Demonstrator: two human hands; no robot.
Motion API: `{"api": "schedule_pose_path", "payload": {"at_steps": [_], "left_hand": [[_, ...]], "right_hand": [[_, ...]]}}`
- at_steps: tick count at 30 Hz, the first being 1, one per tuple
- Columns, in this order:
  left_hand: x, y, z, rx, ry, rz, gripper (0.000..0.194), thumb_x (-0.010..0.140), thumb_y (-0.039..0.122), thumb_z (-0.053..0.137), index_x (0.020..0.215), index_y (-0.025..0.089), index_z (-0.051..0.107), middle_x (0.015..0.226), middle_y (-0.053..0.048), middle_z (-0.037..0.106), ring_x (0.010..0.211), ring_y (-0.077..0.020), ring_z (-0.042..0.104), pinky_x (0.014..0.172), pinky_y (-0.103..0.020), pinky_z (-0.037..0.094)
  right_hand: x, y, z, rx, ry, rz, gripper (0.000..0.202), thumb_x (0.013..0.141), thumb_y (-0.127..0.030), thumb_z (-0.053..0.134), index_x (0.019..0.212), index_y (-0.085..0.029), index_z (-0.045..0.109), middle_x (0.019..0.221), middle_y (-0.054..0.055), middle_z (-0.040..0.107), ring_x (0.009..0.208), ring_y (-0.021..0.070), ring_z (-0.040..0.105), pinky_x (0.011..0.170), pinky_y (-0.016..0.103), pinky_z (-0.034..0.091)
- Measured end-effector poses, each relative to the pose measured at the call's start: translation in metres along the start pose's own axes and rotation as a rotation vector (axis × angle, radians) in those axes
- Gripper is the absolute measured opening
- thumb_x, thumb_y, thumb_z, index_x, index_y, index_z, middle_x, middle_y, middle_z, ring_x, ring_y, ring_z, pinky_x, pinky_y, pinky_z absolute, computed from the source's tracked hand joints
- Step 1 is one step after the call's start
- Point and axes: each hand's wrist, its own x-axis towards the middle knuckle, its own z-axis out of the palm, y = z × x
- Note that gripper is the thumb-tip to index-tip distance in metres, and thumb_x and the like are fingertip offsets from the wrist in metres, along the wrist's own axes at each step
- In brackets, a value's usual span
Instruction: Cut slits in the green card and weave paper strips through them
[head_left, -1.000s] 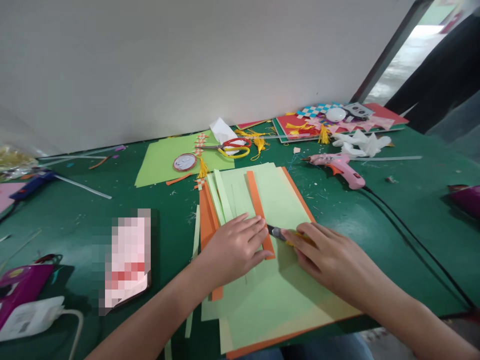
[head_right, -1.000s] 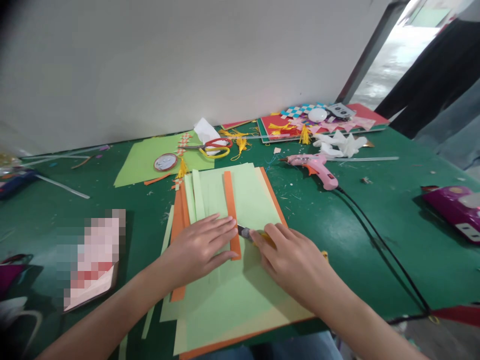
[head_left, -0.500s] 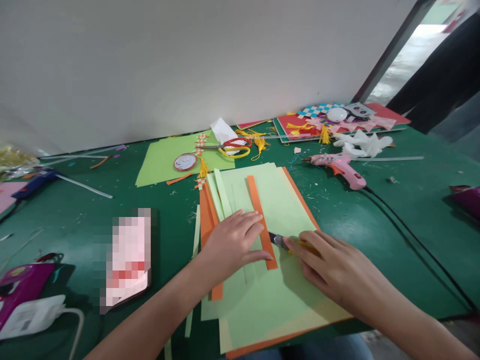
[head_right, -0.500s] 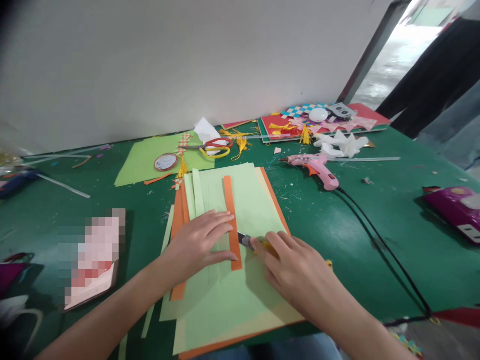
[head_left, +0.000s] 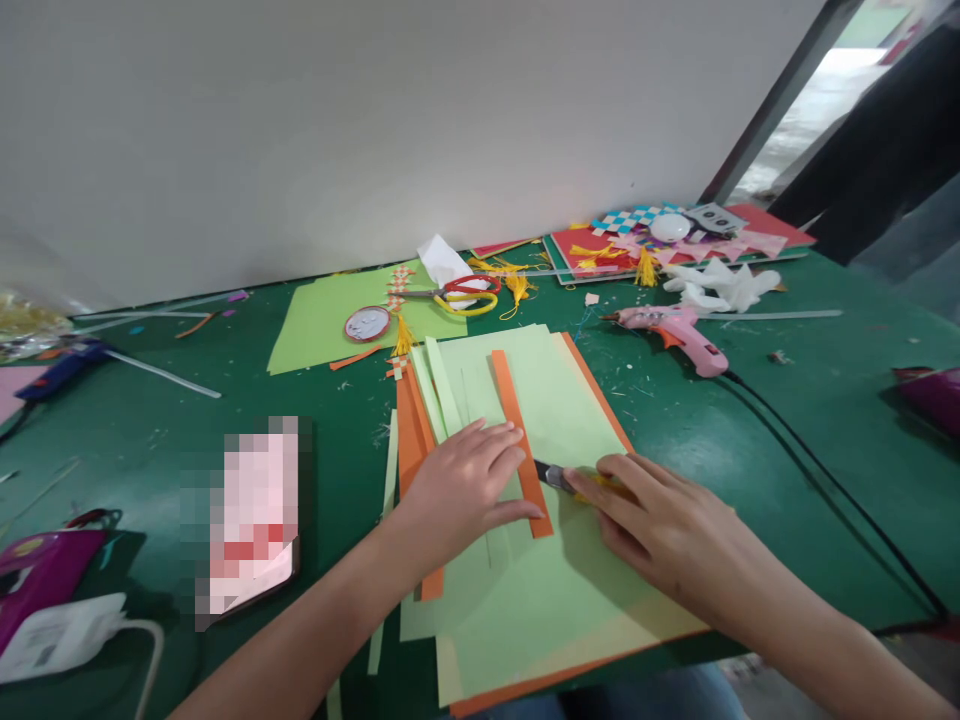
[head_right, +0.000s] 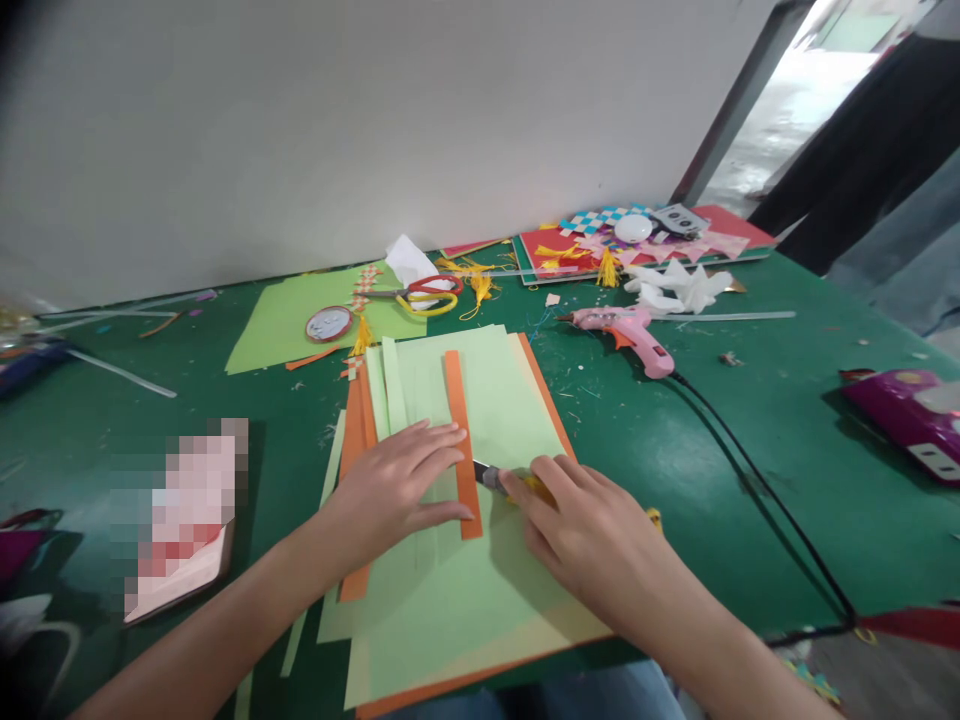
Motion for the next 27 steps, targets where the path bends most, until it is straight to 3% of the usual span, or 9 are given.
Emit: {"api": "schedule_pose_path", "payload": {"at_steps": [17,27], "left_hand": [[0.000,0.000,0.000,-0.027,-0.006,-0.006,0.052,0.093,0.058,0.047,0.112,0.012,0.062,0.124,-0.015,0.068,0.120,-0.0251,0.062,0.107,-0.044,0.047],[0.000,0.002,0.001,-0.006,-0.004,-0.013,0.055,0.093,0.059,0.047,0.115,0.010,0.062,0.123,-0.015,0.068,0.119,-0.0249,0.063,0.107,-0.043,0.048]], "right_hand": [[0.015,0.012,0.006,-0.031,0.014,0.021,0.036,0.093,-0.015,0.048,0.125,-0.014,0.062,0.091,0.010,0.060,0.082,0.0222,0.062,0.068,0.034,0.053],[0.026,0.018,0.005,-0.047,0.071,-0.008,0.032,0.092,-0.012,0.046,0.117,-0.015,0.065,0.087,0.008,0.058,0.074,0.0198,0.061,0.062,0.032,0.050]]}}
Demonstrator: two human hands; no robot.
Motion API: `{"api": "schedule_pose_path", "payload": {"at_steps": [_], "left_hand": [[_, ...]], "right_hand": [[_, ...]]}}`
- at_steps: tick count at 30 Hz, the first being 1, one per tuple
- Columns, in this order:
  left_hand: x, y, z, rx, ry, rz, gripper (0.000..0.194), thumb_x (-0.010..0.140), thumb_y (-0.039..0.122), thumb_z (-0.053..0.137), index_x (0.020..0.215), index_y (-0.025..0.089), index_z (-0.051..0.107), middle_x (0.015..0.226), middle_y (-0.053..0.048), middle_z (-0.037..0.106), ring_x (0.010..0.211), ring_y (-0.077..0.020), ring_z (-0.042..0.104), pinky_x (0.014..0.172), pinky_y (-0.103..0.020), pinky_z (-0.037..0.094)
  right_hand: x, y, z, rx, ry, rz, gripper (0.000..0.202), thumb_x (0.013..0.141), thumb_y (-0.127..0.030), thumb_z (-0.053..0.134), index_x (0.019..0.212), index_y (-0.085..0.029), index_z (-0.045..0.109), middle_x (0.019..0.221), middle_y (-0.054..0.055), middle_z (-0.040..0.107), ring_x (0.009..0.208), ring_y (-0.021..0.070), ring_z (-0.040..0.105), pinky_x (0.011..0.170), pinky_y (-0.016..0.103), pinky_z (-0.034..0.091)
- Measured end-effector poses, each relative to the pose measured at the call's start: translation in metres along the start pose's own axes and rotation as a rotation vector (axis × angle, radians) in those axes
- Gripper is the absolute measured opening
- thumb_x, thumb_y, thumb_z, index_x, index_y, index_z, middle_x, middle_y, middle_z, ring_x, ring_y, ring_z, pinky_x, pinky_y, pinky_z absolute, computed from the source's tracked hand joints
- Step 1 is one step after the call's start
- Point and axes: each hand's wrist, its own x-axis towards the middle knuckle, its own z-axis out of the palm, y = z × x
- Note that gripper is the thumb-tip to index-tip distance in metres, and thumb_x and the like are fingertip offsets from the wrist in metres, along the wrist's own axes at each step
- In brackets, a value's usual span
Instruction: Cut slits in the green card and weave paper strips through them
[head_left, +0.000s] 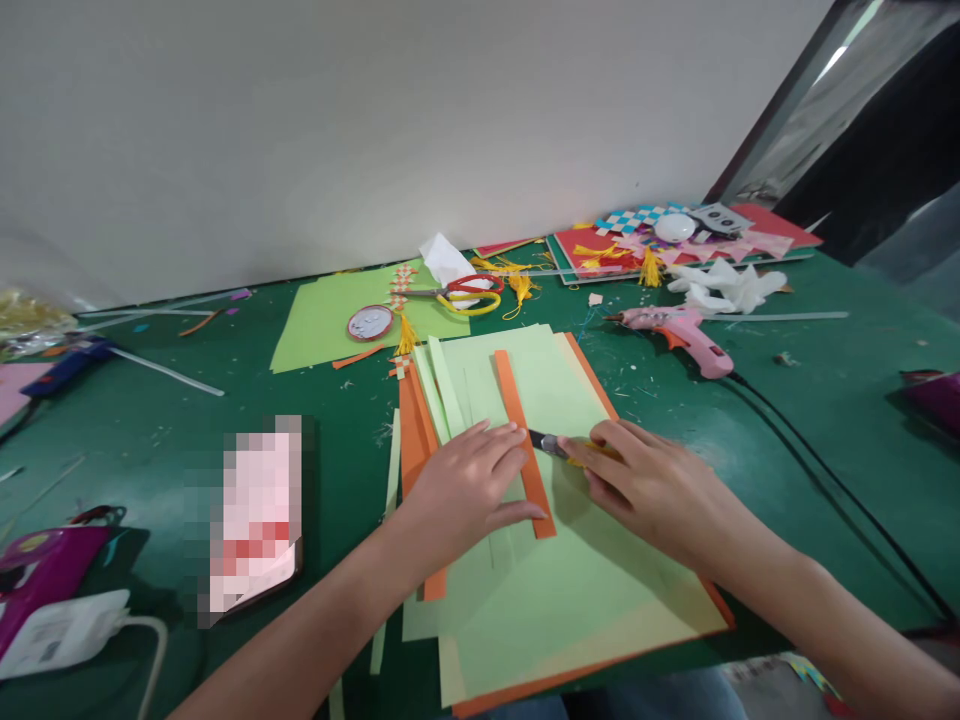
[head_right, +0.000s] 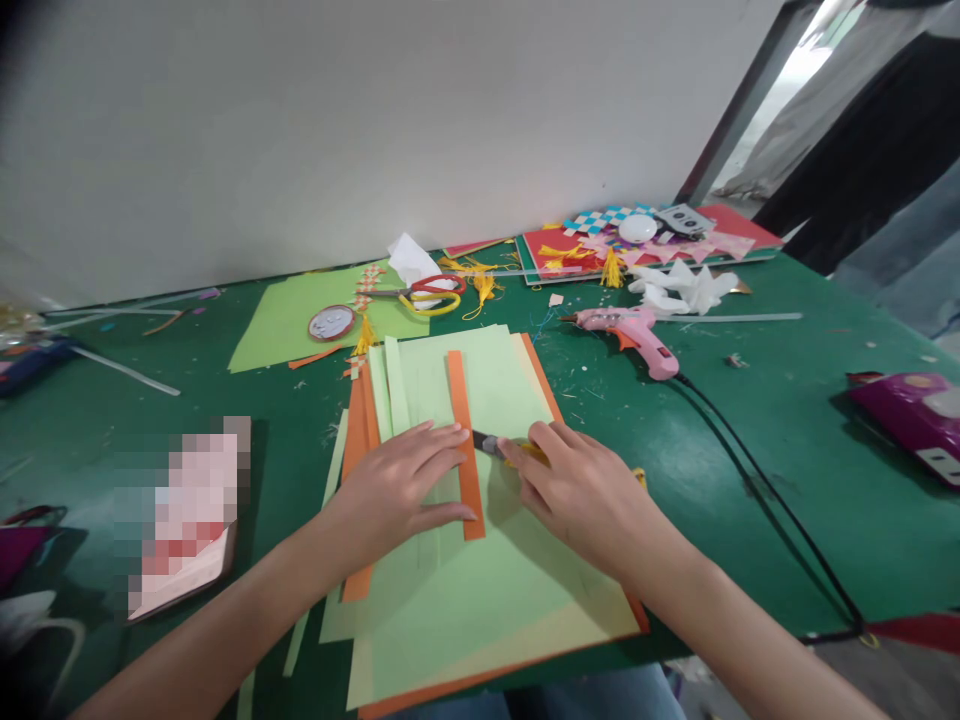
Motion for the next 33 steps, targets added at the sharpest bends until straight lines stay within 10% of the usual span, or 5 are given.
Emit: {"api": "schedule_pose_path", "payload": {"at_steps": [33], "left_hand": [[0.001,0.004,0.002,-0.036,-0.082,-0.099,0.080,0.081,0.076,0.045,0.121,0.008,0.057,0.138,-0.020,0.057,0.132,-0.0306,0.050,0.113,-0.046,0.040]], "right_hand": [[-0.016,-0.008,0.000,0.001,-0.034,0.003,0.038,0.091,-0.013,0.049,0.126,-0.014,0.062,0.091,0.010,0.059,0.079,0.0218,0.061,0.064,0.035,0.051]]}}
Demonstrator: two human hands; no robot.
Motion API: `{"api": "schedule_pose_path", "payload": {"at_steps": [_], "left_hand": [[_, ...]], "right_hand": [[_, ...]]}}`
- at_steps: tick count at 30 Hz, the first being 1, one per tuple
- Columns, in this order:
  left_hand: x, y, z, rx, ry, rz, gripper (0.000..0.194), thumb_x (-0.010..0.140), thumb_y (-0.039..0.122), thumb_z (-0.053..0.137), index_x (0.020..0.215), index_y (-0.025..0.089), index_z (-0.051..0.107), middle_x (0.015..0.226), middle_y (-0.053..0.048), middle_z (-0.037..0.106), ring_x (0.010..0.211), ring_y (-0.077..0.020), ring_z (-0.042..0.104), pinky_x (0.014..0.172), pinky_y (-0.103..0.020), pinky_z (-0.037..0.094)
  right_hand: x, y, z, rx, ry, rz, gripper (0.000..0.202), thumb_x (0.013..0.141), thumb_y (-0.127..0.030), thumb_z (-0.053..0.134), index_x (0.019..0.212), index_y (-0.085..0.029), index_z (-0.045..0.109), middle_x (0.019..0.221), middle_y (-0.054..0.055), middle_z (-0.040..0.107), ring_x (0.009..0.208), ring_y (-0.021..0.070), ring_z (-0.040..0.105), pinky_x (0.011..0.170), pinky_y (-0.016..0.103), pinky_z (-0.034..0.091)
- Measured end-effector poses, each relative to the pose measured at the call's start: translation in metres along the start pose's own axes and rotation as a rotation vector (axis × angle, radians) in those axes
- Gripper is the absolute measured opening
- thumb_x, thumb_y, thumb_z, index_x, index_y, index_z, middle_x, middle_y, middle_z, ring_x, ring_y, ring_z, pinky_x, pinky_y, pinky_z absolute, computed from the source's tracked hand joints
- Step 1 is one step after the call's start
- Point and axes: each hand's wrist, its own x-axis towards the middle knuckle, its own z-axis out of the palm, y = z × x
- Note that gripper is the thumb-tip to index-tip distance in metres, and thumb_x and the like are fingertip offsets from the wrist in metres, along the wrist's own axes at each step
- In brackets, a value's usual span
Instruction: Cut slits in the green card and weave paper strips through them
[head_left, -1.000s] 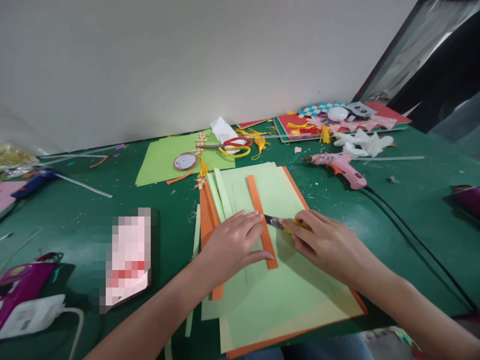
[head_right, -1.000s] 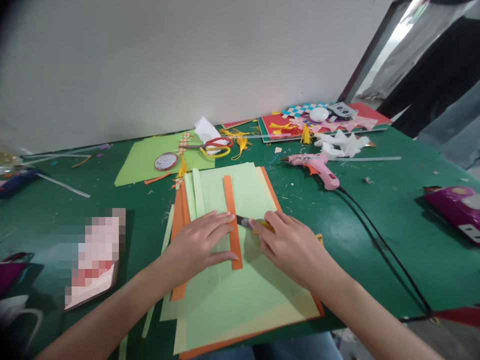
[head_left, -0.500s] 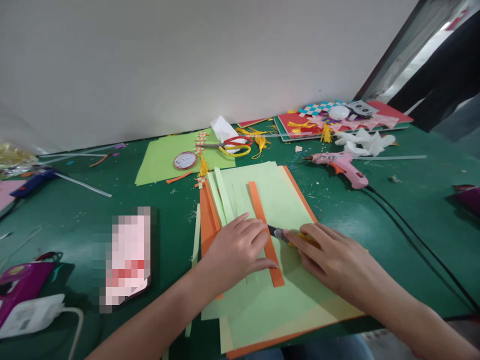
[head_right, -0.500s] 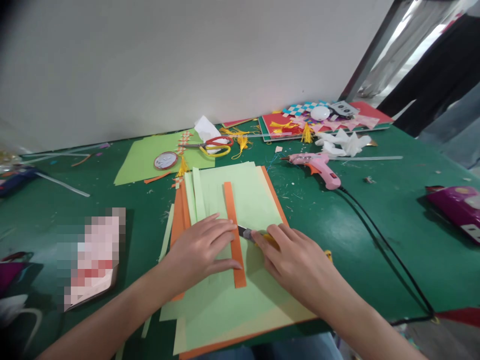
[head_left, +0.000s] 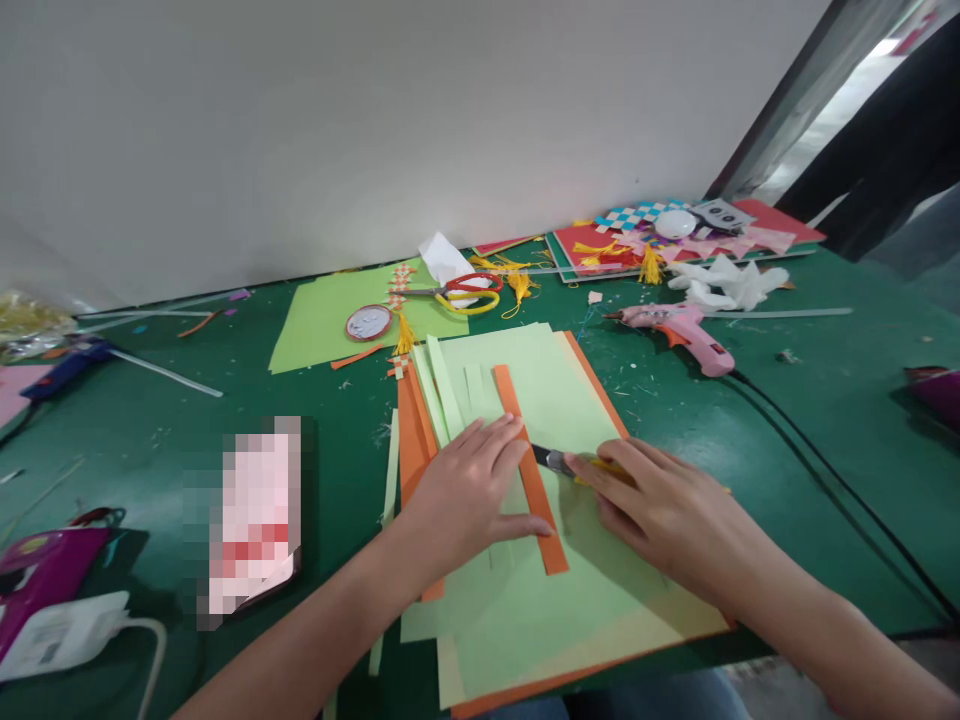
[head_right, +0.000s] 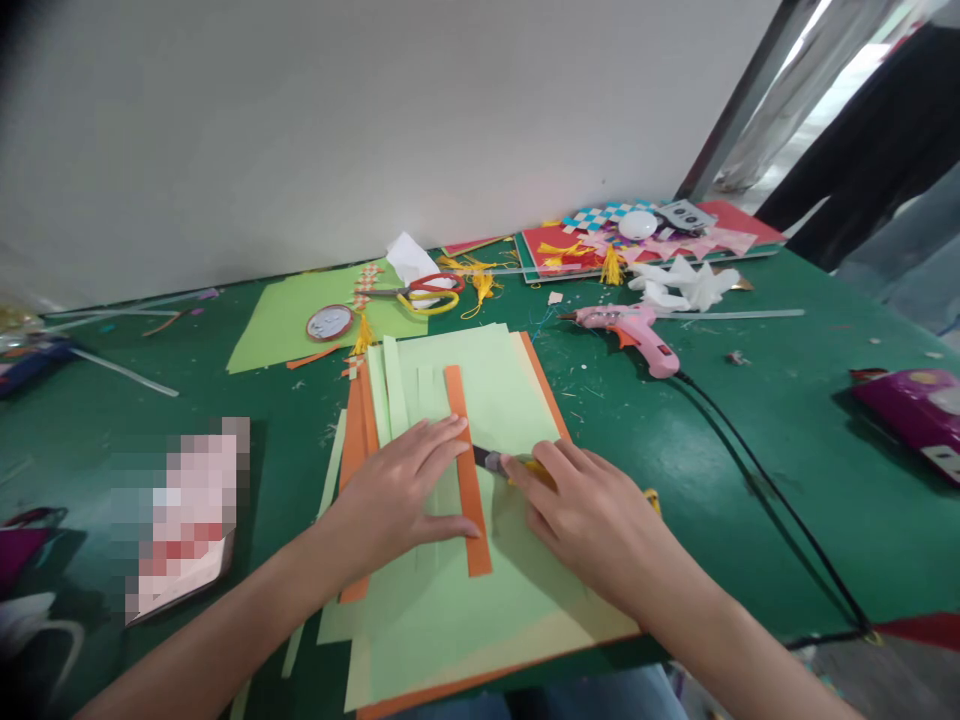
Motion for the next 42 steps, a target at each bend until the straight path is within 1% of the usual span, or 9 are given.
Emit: {"api": "schedule_pose_path", "payload": {"at_steps": [6,16,22,25,27,31,33,37,42], "left_hand": [[-0.001,0.002,-0.002,0.000,-0.020,-0.007,0.079,0.083,0.076,0.042,0.122,0.009,0.057,0.139,-0.019,0.057,0.132,-0.0297,0.051,0.113,-0.045,0.040],[-0.001,0.001,-0.001,0.022,-0.006,0.013,0.077,0.084,0.075,0.041,0.124,0.010,0.056,0.139,-0.019,0.056,0.132,-0.0291,0.051,0.113,-0.045,0.039],[-0.002,0.000,0.002,0.043,0.097,0.082,0.078,0.085,0.076,0.038,0.117,0.008,0.061,0.131,-0.019,0.063,0.126,-0.0284,0.057,0.110,-0.046,0.043],[-0.002,0.004,0.001,0.056,0.137,0.101,0.071,0.089,0.070,0.041,0.114,0.007,0.063,0.124,-0.018,0.068,0.120,-0.0276,0.062,0.107,-0.046,0.047],[-0.002,0.006,0.000,0.073,0.145,0.117,0.062,0.091,0.064,0.045,0.112,0.008,0.064,0.119,-0.016,0.070,0.115,-0.0265,0.065,0.106,-0.045,0.048],[-0.001,0.006,-0.002,0.064,0.110,0.131,0.045,0.094,0.052,0.052,0.108,0.011,0.064,0.113,-0.012,0.072,0.109,-0.0246,0.067,0.106,-0.044,0.048],[0.000,0.003,-0.001,0.036,0.078,0.101,0.049,0.093,0.056,0.052,0.110,0.011,0.063,0.114,-0.012,0.071,0.111,-0.0255,0.065,0.107,-0.045,0.047],[0.001,0.000,0.002,0.037,0.076,-0.015,0.071,0.085,0.071,0.047,0.118,0.009,0.059,0.130,-0.018,0.063,0.124,-0.0308,0.057,0.108,-0.047,0.045],[-0.002,0.000,0.003,0.064,0.049,-0.043,0.073,0.085,0.074,0.043,0.120,0.011,0.057,0.136,-0.018,0.059,0.127,-0.0305,0.055,0.108,-0.045,0.045]], "right_hand": [[0.007,0.005,0.002,-0.009,0.007,0.004,0.036,0.091,-0.014,0.048,0.124,-0.014,0.064,0.090,0.009,0.059,0.078,0.0216,0.061,0.063,0.035,0.051],[0.016,0.010,0.003,-0.034,0.027,-0.003,0.034,0.093,-0.015,0.048,0.123,-0.013,0.064,0.089,0.009,0.060,0.077,0.0210,0.061,0.065,0.034,0.051],[0.009,0.008,0.004,-0.053,0.029,-0.013,0.037,0.091,-0.013,0.049,0.125,-0.012,0.063,0.089,0.009,0.060,0.077,0.0217,0.061,0.061,0.034,0.050],[0.002,0.005,0.003,-0.051,0.012,-0.022,0.037,0.091,-0.013,0.050,0.125,-0.012,0.063,0.091,0.010,0.060,0.078,0.0221,0.061,0.062,0.035,0.051],[-0.002,0.003,0.002,-0.048,0.003,-0.027,0.037,0.090,-0.013,0.050,0.125,-0.012,0.062,0.091,0.010,0.060,0.078,0.0222,0.061,0.063,0.035,0.051],[-0.005,-0.002,-0.002,-0.039,-0.005,-0.035,0.040,0.088,-0.010,0.050,0.127,-0.012,0.061,0.090,0.009,0.059,0.077,0.0225,0.061,0.061,0.036,0.051],[-0.004,-0.003,-0.004,-0.031,0.003,-0.035,0.039,0.088,-0.010,0.049,0.126,-0.012,0.061,0.089,0.009,0.059,0.076,0.0223,0.061,0.061,0.036,0.051],[-0.003,-0.004,-0.004,-0.015,0.008,-0.031,0.037,0.089,-0.010,0.048,0.124,-0.013,0.062,0.089,0.009,0.059,0.076,0.0218,0.061,0.063,0.036,0.052],[-0.003,-0.002,-0.002,-0.021,-0.012,-0.019,0.038,0.090,-0.012,0.048,0.125,-0.014,0.060,0.090,0.009,0.059,0.078,0.0219,0.061,0.064,0.036,0.052]]}}
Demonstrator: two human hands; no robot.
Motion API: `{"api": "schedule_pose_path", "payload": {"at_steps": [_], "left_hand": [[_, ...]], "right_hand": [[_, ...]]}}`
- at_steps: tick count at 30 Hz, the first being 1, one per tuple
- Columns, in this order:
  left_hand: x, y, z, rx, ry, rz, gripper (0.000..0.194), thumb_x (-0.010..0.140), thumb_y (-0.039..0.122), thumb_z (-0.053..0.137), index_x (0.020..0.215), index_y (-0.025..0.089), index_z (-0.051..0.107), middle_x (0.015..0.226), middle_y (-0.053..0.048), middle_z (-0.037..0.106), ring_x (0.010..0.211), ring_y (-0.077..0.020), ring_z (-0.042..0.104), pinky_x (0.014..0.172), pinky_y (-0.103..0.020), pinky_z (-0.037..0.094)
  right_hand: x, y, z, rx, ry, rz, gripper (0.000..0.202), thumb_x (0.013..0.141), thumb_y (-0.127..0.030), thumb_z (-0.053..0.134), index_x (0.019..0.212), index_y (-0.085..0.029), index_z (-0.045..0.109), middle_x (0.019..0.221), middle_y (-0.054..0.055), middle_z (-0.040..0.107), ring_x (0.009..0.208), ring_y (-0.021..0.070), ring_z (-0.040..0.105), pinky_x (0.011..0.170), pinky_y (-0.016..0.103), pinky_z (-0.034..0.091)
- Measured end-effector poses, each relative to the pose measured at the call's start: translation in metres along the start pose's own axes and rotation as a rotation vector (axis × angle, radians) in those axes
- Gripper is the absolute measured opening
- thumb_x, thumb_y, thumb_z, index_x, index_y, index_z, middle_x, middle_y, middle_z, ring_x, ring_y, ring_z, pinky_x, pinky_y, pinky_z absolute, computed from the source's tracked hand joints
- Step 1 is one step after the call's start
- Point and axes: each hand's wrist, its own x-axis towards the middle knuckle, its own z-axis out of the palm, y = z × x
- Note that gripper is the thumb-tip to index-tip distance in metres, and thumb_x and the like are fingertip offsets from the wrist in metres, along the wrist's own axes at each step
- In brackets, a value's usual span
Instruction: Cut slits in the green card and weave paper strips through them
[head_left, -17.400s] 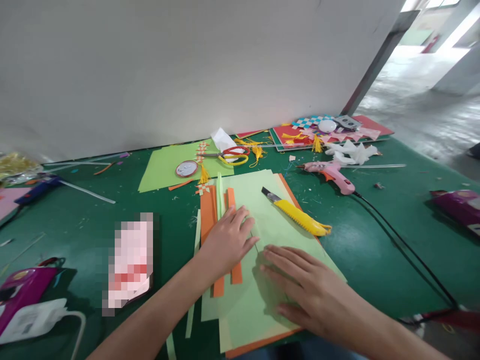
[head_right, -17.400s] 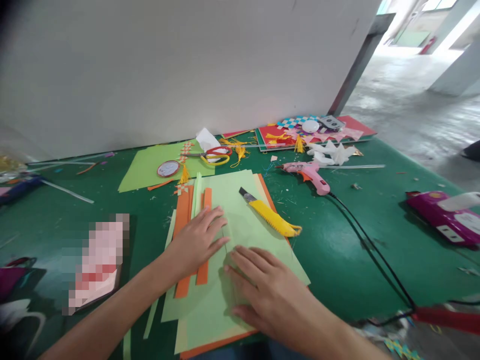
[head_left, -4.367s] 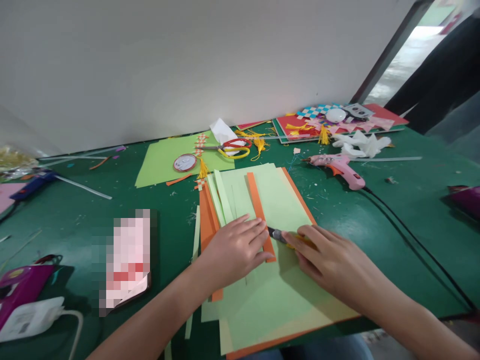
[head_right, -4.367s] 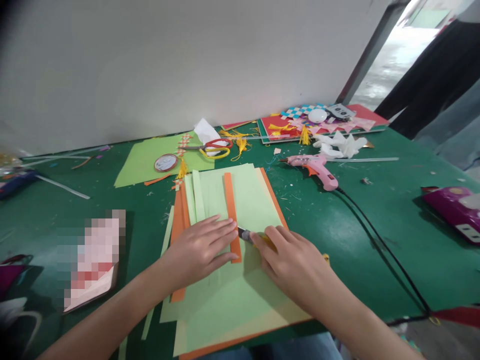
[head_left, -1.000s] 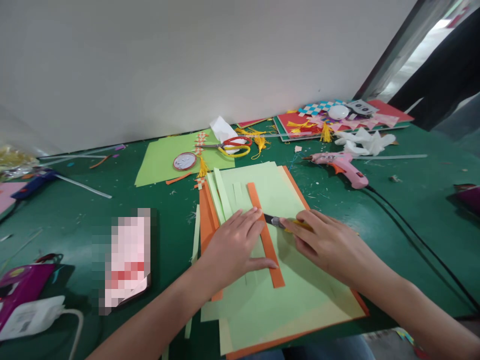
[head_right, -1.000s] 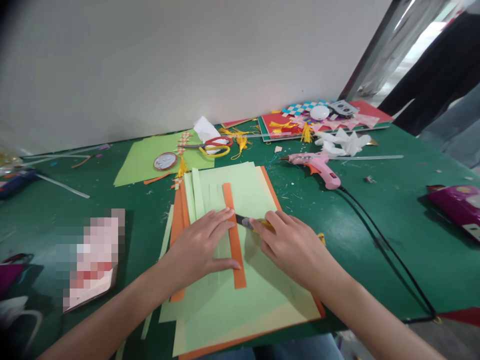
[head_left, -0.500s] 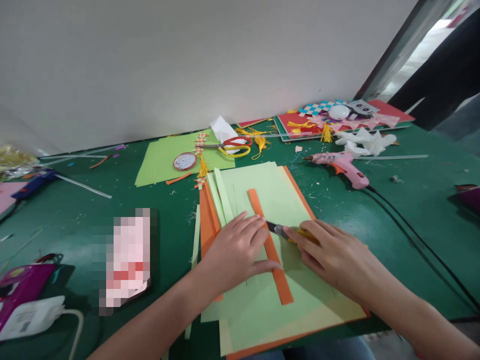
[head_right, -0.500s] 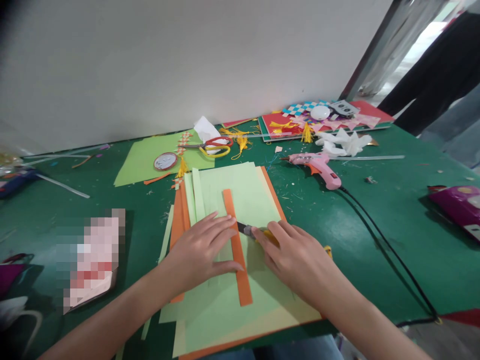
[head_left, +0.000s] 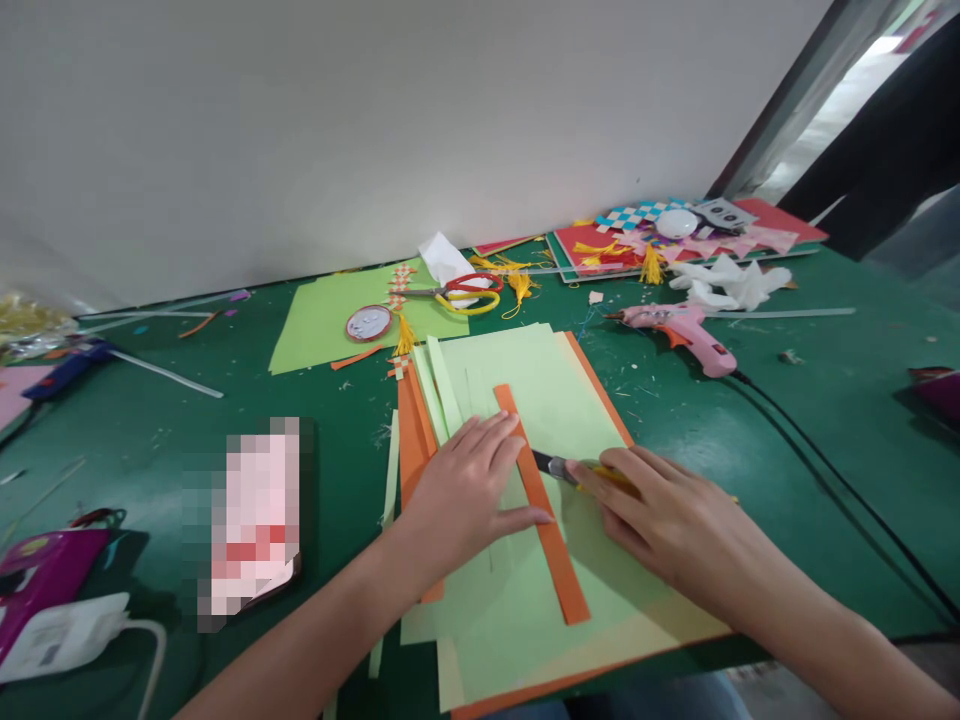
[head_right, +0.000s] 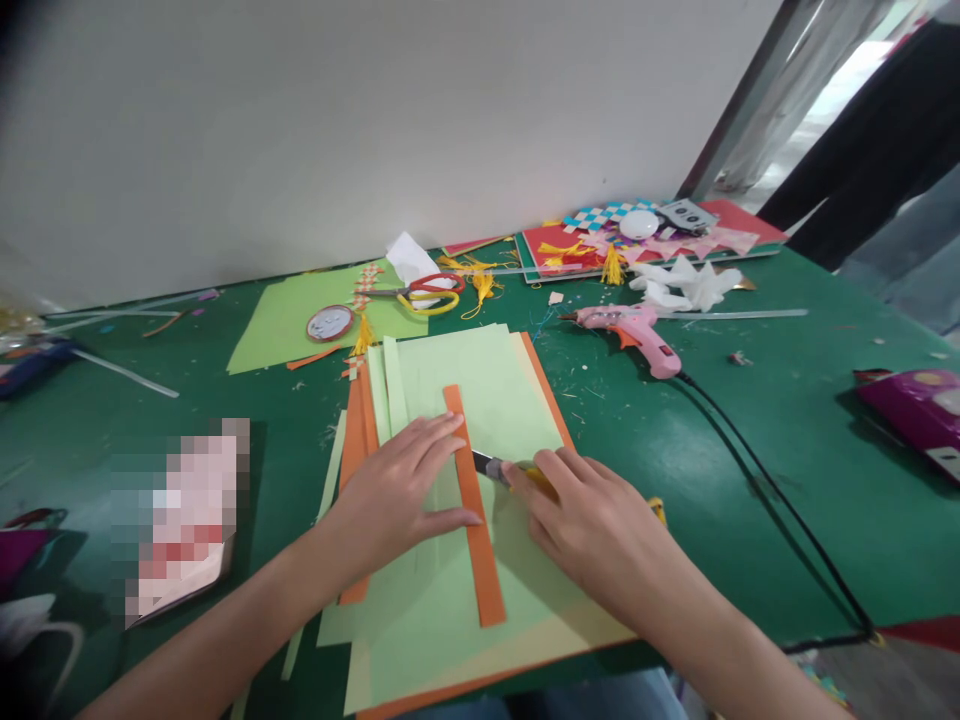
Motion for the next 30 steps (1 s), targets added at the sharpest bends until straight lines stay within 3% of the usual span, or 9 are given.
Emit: {"api": "schedule_pose_path", "payload": {"at_steps": [23,30], "left_hand": [[0.001,0.002,-0.001,-0.009,-0.008,0.018,0.073,0.086,0.072,0.045,0.119,0.009,0.058,0.136,-0.019,0.059,0.129,-0.0293,0.054,0.112,-0.046,0.042],[0.000,0.001,-0.002,-0.009,0.028,0.067,0.075,0.085,0.074,0.039,0.114,0.009,0.063,0.130,-0.019,0.064,0.126,-0.0301,0.057,0.111,-0.050,0.042]], "right_hand": [[0.022,0.011,0.007,-0.037,0.022,0.011,0.035,0.093,-0.014,0.050,0.126,-0.013,0.062,0.089,0.009,0.060,0.081,0.0223,0.061,0.067,0.034,0.051],[0.017,0.008,0.006,-0.035,0.010,0.013,0.036,0.094,-0.014,0.049,0.127,-0.013,0.062,0.090,0.010,0.061,0.082,0.0224,0.061,0.067,0.034,0.052]]}}
